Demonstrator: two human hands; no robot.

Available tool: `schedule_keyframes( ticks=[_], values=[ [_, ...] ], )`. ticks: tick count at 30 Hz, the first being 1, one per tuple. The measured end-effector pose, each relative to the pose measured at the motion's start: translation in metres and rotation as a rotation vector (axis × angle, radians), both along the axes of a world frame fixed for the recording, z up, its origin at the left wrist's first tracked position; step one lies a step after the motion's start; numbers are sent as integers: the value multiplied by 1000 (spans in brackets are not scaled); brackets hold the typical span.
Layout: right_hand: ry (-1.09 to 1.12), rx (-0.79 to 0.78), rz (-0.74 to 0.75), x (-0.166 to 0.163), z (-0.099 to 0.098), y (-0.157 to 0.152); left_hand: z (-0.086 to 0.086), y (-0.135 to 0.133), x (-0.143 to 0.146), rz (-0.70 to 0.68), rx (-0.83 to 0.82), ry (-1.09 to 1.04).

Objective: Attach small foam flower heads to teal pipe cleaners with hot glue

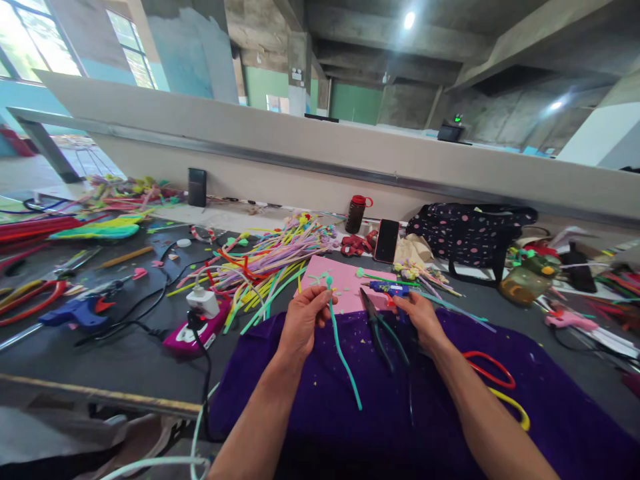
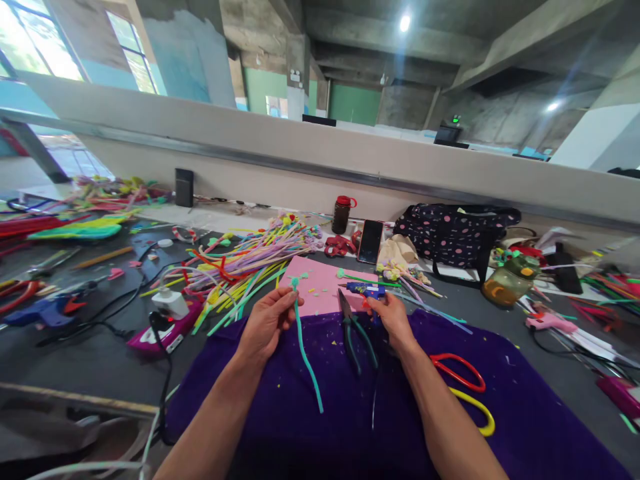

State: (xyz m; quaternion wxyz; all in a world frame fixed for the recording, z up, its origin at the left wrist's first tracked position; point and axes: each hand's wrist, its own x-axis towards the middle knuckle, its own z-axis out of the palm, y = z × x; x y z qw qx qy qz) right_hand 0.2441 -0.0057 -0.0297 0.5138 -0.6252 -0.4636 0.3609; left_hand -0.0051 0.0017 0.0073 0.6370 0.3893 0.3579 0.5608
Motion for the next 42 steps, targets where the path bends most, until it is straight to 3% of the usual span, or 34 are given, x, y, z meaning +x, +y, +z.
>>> schedule_keyframes(
  ticks=[7, 13, 16, 20, 25, 32, 42],
  values=[
    [-222, -62, -58, 9, -8, 9, 1, 2, -7, 55, 14, -36],
    [-572, -76, -81, 21, 19, -8, 0, 4, -9, 62, -12, -34],
    [-980, 68, 101, 4, 40, -7, -2, 4, -8, 34, -10, -13],
    [-1210, 145, 456, -34, 52, 16, -2, 4, -8, 3, -28, -24],
    [-1242, 151, 647, -62, 39, 40, -1, 5, -8, -56, -64, -91],
    [-1266, 197, 879, -77, 26, 48, -3, 4, -6, -80, -51, -81],
    [-1000, 181, 765, -78, 25, 54, -4, 4, -7, -84, -33, -63]
  ],
)
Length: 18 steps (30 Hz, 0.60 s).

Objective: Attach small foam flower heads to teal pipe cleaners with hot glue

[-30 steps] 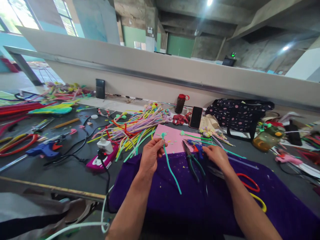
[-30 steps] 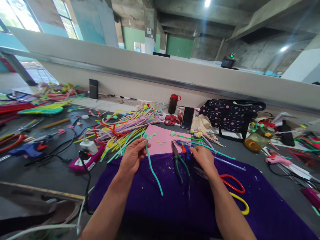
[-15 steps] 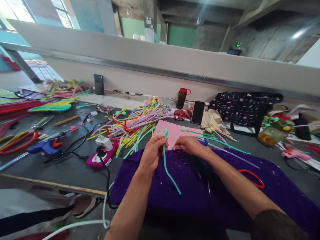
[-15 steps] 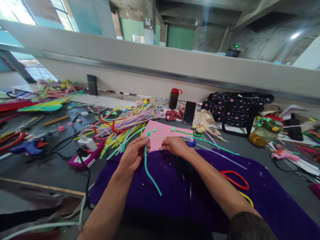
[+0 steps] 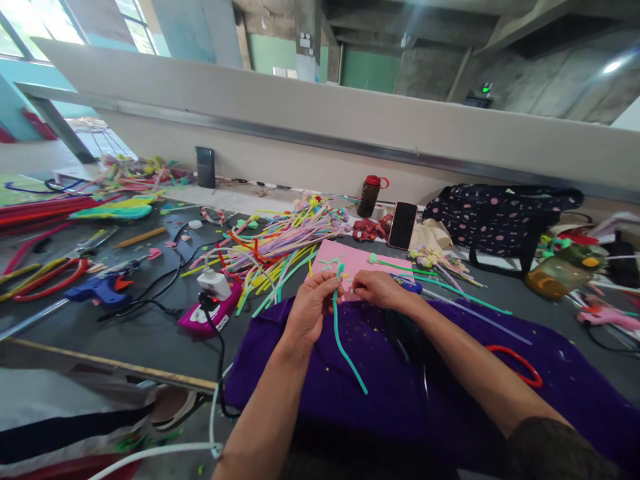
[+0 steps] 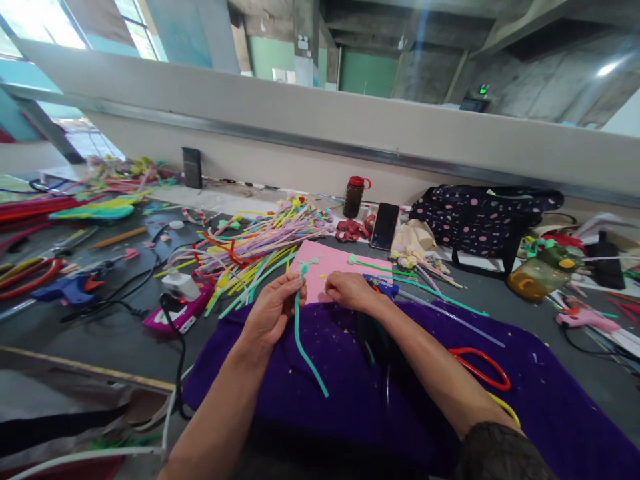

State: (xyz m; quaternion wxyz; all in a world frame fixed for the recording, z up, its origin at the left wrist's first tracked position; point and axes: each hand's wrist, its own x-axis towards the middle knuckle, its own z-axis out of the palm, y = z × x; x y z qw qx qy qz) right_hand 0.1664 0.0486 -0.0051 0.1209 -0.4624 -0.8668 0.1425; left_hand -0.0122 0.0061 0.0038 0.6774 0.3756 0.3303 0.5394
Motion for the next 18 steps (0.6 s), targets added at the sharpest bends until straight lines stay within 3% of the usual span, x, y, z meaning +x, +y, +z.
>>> schedule_keyframes(
  ticks=[4, 10, 14, 18],
  values=[
    [201, -97, 16, -1, 9, -2, 4, -1, 1, -9, -31, 23],
    [909, -506, 71, -10, 26, -13, 6, -3, 3, -27, -53, 23],
    [1027, -527, 91, -13, 28, -18, 4, -4, 4, -51, -62, 38],
    [1075, -439, 78, -12, 26, -19, 3, -4, 6, -21, -72, 50]
  ],
)
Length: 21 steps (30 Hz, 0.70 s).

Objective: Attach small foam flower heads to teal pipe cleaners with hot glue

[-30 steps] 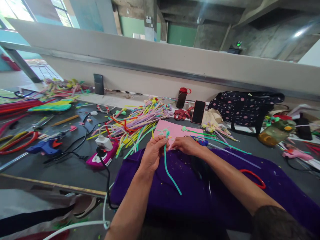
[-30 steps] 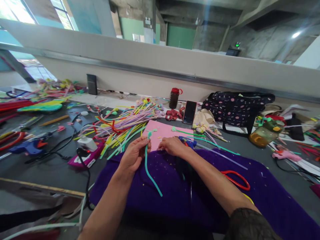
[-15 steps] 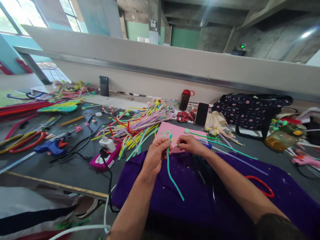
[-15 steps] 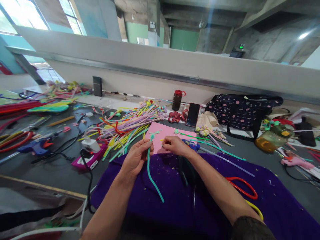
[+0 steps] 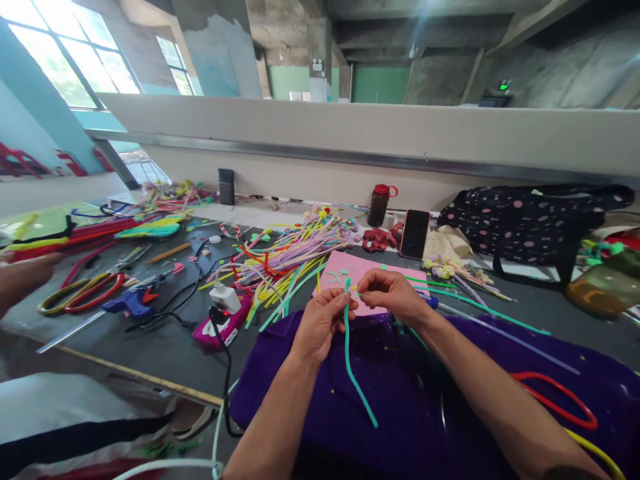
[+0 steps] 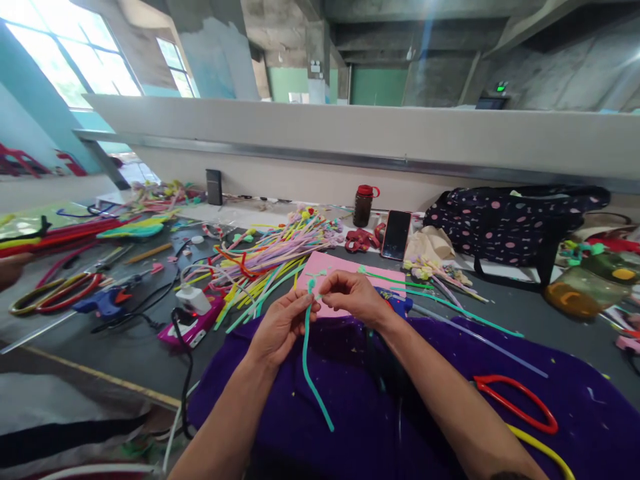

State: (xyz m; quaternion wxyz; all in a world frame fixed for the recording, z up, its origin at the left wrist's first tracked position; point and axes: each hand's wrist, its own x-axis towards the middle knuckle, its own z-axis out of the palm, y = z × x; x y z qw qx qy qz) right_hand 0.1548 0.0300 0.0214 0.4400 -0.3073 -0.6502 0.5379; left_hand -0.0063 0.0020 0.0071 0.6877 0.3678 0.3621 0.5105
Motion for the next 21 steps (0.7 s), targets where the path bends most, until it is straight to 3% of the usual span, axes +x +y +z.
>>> schedule_keyframes(
  ticks=[8, 12, 17, 21],
  values=[
    [-192, 349, -98, -4, 9, -8, 0, -1, 1, 41, 46, 27],
    [-247, 421, -87, -4, 11, -11, 0, -1, 1, 39, 54, 16],
    [-248, 358, -69, -3, 8, -9, 0, 0, 2, 75, 22, -23],
    [-94, 59, -105, -1, 1, -2, -3, 2, 1, 139, -2, -57]
  ],
)
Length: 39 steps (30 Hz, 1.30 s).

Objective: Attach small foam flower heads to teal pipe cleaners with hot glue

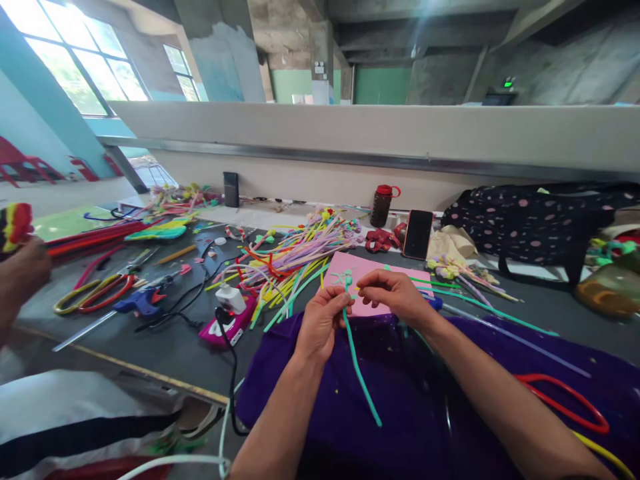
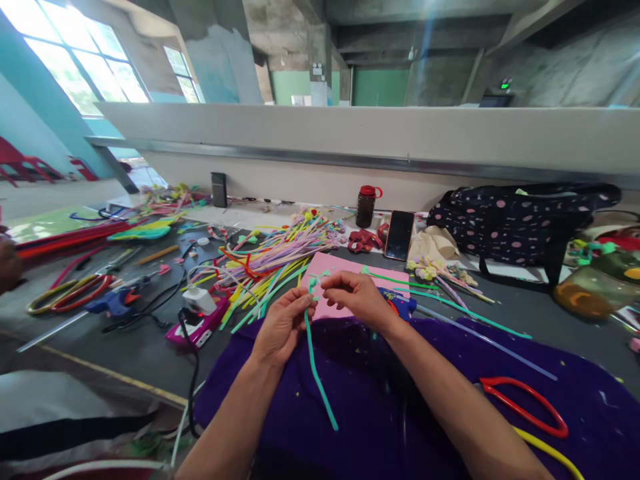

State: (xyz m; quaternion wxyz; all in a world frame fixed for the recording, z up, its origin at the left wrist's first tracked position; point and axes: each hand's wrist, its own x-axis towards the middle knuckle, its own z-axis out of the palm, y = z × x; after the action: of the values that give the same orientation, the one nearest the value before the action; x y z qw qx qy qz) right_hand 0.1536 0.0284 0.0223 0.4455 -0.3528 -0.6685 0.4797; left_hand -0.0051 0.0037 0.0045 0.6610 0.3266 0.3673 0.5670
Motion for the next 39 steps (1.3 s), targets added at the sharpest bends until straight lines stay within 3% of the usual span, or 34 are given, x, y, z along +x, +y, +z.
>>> schedule_keyframes(
  ticks=[4, 11, 15, 23, 27, 30, 36, 39],
  values=[
    [95, -133, -24, 0, -3, 2, -2, 1, -1, -9, -21, -31],
    [-40, 13, -3, -9, 5, -11, -3, 1, -1, -62, -25, -52],
    [-79, 21, -22, -10, 4, -11, -2, 0, -1, -88, -32, -43],
    [-27, -189, 13, -11, -2, -10, -1, -1, -1, -80, -2, -27],
    [-1, -209, 53, -10, -2, -9, -2, -1, -1, -89, 20, -12],
    [-74, -88, -18, -10, -2, -10, -1, -2, 0, -80, 40, 19],
    [-379, 433, -176, -9, 5, -17, -2, -3, 2, 2, 100, 77],
    [-495, 522, -218, -9, 7, -21, -3, -2, 2, -4, 88, 72]
  ],
)
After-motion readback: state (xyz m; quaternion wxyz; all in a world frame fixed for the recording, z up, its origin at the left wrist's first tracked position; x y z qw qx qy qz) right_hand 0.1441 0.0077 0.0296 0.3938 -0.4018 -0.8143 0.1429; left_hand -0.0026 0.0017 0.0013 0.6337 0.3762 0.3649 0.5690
